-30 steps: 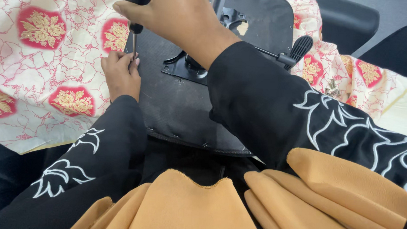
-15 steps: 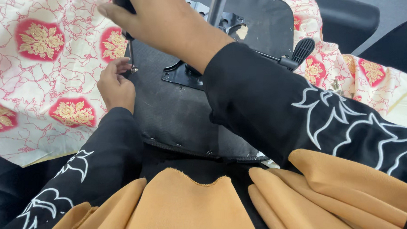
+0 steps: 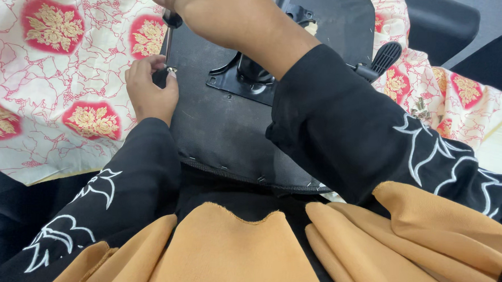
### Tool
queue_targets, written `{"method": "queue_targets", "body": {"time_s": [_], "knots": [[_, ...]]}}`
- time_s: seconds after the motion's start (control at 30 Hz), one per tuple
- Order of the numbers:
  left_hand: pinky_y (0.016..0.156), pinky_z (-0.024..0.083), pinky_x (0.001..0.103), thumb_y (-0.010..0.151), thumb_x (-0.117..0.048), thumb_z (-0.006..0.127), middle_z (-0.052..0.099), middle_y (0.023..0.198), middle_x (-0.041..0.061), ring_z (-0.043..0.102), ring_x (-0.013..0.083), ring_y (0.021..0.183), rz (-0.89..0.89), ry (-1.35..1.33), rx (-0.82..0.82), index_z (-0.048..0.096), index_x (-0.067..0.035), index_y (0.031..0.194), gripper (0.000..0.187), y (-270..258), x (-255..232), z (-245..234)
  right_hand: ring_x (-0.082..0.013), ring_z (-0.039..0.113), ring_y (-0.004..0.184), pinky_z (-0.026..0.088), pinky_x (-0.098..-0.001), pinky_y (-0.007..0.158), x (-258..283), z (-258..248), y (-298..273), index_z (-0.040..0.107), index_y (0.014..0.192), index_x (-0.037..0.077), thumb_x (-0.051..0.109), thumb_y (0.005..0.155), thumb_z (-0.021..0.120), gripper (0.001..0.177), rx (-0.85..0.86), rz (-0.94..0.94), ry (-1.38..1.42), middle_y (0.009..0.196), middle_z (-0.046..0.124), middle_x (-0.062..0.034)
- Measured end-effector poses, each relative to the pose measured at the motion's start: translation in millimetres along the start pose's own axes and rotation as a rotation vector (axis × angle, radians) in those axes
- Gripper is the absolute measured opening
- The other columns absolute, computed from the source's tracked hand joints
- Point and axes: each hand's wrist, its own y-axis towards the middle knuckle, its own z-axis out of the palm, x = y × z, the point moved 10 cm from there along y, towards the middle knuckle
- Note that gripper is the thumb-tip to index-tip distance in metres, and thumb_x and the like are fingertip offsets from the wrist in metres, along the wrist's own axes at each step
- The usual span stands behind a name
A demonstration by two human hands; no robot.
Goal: The person uses a screwdriver to tighten screws into the underside of an office chair seat, securing the central gas-lift mechanism. The person works methodically, moving from one screw to the next.
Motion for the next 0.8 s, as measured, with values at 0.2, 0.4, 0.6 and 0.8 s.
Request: {"method": "queue_targets", "body": {"time_s": [0.2, 0.4, 0.6, 0.8], "knots": [[0.094, 0.046, 0.040, 0.088, -0.004, 0.083, 0.070, 0.099, 0.004, 0.058, 0.0278, 0.104, -0.008, 0.051, 0.031, 0.072, -0.007, 0.111, 0.026, -3.8, 1.2, 3.8, -0.0139, 0.068, 0.056, 0.052, -0.0317, 0.051, -12.2, -7.9, -13.7, 0.076, 0.103, 0.010, 0.039, 0.103, 0.070, 0.029, 0.009, 0.081, -0.024, 0.067, 0.070, -0.0033], [0.094, 0.045, 0.041, 0.090, -0.002, 0.080, 0.070, 0.101, 0.005, 0.055, 0.0289, 0.105, 0.033, 0.108, 0.029, 0.073, -0.008, 0.111, 0.023, -4.8, -2.6, 7.4, -0.0111, 0.060, 0.054, 0.044, -0.0306, 0.049, -19.7, -37.7, -36.2, 0.077, 0.101, 0.009, 0.032, 0.107, 0.072, 0.025, -0.145, 0.040, 0.040, 0.071, 0.071, -0.0002], [0.092, 0.045, 0.042, 0.098, -0.002, 0.071, 0.060, 0.109, 0.012, 0.053, 0.0327, 0.104, 0.043, 0.223, -0.046, 0.073, -0.007, 0.111, 0.013, 0.6, -4.3, 10.4, -0.0084, 0.063, 0.061, 0.049, -0.0271, 0.055, -21.9, -36.8, -45.3, 0.073, 0.103, 0.006, 0.030, 0.105, 0.073, 0.024, -0.186, -0.005, 0.098, 0.074, 0.071, -0.0006], [0.095, 0.055, 0.034, 0.106, 0.006, 0.045, 0.043, 0.124, 0.012, 0.063, 0.0231, 0.106, -0.257, -0.097, -0.234, 0.062, -0.002, 0.122, 0.025, 5.3, 28.7, -10.8, -0.0133, 0.073, 0.073, 0.055, -0.0301, 0.063, -5.2, -28.1, -30.2, 0.072, 0.108, 0.005, 0.031, 0.109, 0.073, 0.026, -0.197, -0.126, 0.081, 0.083, 0.074, -0.0032]]}}
